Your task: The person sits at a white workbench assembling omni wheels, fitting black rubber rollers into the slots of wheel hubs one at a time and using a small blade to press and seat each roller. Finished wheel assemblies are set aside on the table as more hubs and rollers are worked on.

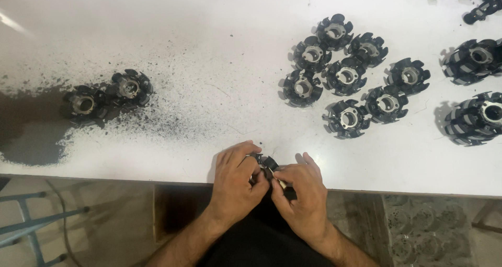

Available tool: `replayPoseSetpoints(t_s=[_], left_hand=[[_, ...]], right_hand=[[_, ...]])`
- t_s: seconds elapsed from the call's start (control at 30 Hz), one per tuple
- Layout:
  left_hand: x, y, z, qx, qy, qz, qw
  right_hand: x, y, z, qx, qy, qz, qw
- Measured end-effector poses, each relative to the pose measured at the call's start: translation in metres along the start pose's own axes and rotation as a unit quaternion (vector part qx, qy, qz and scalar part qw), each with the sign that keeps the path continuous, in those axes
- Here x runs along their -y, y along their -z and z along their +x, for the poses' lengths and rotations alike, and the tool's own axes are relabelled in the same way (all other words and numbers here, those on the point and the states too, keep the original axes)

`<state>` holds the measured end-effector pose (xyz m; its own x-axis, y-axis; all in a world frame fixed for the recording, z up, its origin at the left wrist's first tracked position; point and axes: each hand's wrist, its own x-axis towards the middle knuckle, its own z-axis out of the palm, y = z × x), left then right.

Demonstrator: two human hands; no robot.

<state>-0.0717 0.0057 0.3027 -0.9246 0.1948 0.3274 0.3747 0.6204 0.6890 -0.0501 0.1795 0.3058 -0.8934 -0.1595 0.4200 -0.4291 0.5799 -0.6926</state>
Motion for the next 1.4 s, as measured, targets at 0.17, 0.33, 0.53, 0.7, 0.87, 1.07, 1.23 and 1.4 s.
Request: replayPoseSetpoints(t_s=[0.17, 0.33, 0.53, 0.7, 0.87, 1.07, 1.23, 1.4], left_hand=[[0.004, 0.000, -0.003, -0.039, -0.018, -0.025, 0.999], [0.005, 0.010, -0.003, -0.016, 0.015, -0.056, 0.998], [0.003, 0.016, -0.001, 0.018, 0.014, -0.029, 0.999], [0.000, 0.016, 0.001, 0.005, 0.007, -0.046, 0.999], [-0.004, 0.018, 0.004, 0.038, -0.025, 0.004, 0.999], [-0.009, 0.013, 0.001, 0.022, -0.001, -0.021, 1.000], [-0.006, 0.002, 0.000, -0.003, 0.010, -0.007, 1.000], [-0.004, -0.006, -0.001, -0.024, 0.017, 0.005, 1.000]], right_hand=[[0.002, -0.001, -0.001, -0.011, 0.013, -0.004, 1.000], [0.002, -0.003, -0.001, -0.014, 0.031, -0.018, 0.999], [0.000, -0.004, -0.001, -0.010, 0.039, -0.017, 0.999], [-0.001, -0.002, 0.000, -0.011, 0.038, -0.018, 0.999], [-0.002, 0.000, 0.004, -0.004, 0.037, -0.007, 0.999], [0.001, 0.001, 0.005, -0.005, 0.027, -0.005, 1.000], [0.000, 0.003, 0.004, 0.009, 0.022, -0.004, 1.000], [-0.001, 0.002, 0.003, 0.005, 0.018, 0.001, 1.000]])
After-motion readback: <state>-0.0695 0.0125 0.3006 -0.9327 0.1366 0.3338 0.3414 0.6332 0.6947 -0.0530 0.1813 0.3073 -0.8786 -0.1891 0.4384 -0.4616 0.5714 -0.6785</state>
